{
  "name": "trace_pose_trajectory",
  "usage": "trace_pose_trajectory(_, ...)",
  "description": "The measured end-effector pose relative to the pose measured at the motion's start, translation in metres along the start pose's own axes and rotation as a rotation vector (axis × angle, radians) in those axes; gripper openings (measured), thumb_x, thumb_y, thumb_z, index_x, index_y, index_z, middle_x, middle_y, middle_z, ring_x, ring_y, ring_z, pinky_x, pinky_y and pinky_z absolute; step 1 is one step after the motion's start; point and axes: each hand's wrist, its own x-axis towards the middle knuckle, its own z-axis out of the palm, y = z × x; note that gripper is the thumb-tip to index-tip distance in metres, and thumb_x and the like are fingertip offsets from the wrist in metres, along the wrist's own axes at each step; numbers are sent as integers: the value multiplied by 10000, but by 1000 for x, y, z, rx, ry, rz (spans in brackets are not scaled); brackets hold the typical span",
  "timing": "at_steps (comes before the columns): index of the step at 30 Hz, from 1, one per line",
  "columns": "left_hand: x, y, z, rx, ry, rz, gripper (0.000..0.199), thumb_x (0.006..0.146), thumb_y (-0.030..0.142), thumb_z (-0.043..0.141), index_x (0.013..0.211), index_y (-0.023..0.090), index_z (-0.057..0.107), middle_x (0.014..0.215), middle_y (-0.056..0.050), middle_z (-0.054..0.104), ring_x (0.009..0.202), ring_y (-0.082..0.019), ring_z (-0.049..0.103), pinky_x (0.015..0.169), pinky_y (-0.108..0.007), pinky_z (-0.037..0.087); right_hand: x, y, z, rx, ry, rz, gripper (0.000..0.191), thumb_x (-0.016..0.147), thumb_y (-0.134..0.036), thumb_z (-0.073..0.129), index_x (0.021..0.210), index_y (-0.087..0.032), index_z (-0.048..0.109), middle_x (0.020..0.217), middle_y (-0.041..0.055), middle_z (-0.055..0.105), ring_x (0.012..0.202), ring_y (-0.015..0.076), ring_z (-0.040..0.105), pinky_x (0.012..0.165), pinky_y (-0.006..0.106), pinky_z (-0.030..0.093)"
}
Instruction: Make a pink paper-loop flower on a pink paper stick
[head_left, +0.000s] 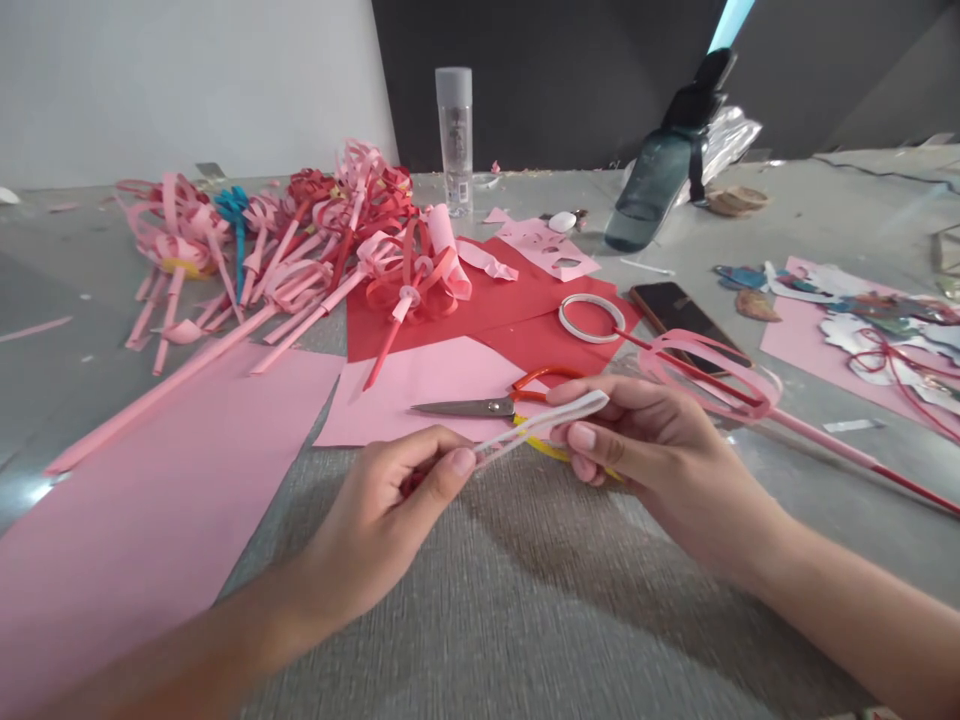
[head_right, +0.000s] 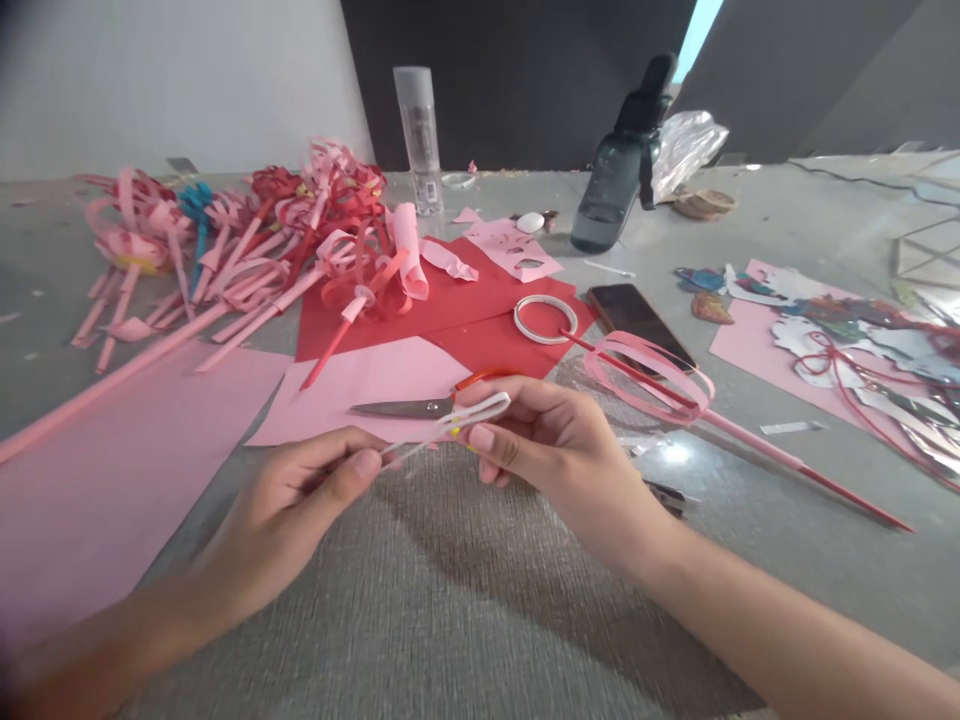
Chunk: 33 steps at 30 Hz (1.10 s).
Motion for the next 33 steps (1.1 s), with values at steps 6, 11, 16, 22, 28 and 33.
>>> trace_pose_trajectory(6, -7, -3, 2, 131, -40, 129, 385, 1080, 372, 427, 783, 173, 571, 619, 55, 390, 548, -93, 360, 512, -222, 291, 1, 9, 2, 59, -58, -10, 168, 823, -329, 854, 857, -195, 759, 753, 3, 739, 611, 78, 668, 559, 173, 510)
trace_pose_trajectory(11, -9, -4, 5, 241, -80, 235, 218, 1054, 278, 504, 905, 185, 633, 638, 65, 477, 555, -79, 415, 535, -204, 318, -1, 9, 2, 31, 62, -13, 202, 866, -361, 817, 793, -183, 756, 700, 3, 722, 564, 59, 639, 523, 149, 477)
trace_pose_trajectory(16, -6, 5, 4, 155, -117, 116, 329, 1069, 339, 464, 790, 182, 538, 611, 70, 405, 529, -77, 355, 493, -207, 286, -3, 3, 4, 41, 103, -55, 196, 863, -354, 814, 780, -187, 755, 688, 5, 701, 565, 72, 624, 539, 176, 488)
trace_pose_trajectory(22, -6, 4, 5, -15, -213, -16, 357, 1087, 414, 408, 872, 183, 574, 705, 39, 516, 610, -92, 450, 564, -219, 359, 0, 2, -4, 34, 176, -36, 228, 843, -384, 828, 763, -183, 755, 716, 11, 707, 570, 81, 649, 542, 176, 509)
trace_pose_trajectory(28, -11, -1, 4, -43, -205, 5, 357, 1084, 412, 415, 828, 188, 523, 685, 53, 432, 575, -85, 362, 526, -219, 311, 1, 4, -5, -8, 134, -55, 183, 881, -375, 797, 849, -196, 791, 709, 8, 709, 620, 82, 668, 591, 165, 530)
trace_pose_trajectory(33, -11, -3, 5, 89, -158, 83, 308, 1059, 351, 482, 811, 181, 549, 630, 72, 400, 537, -70, 342, 496, -202, 280, -1, 5, 6, 71, 31, -53, 134, 820, -248, 854, 935, -223, 790, 825, 4, 748, 703, 73, 679, 661, 163, 540)
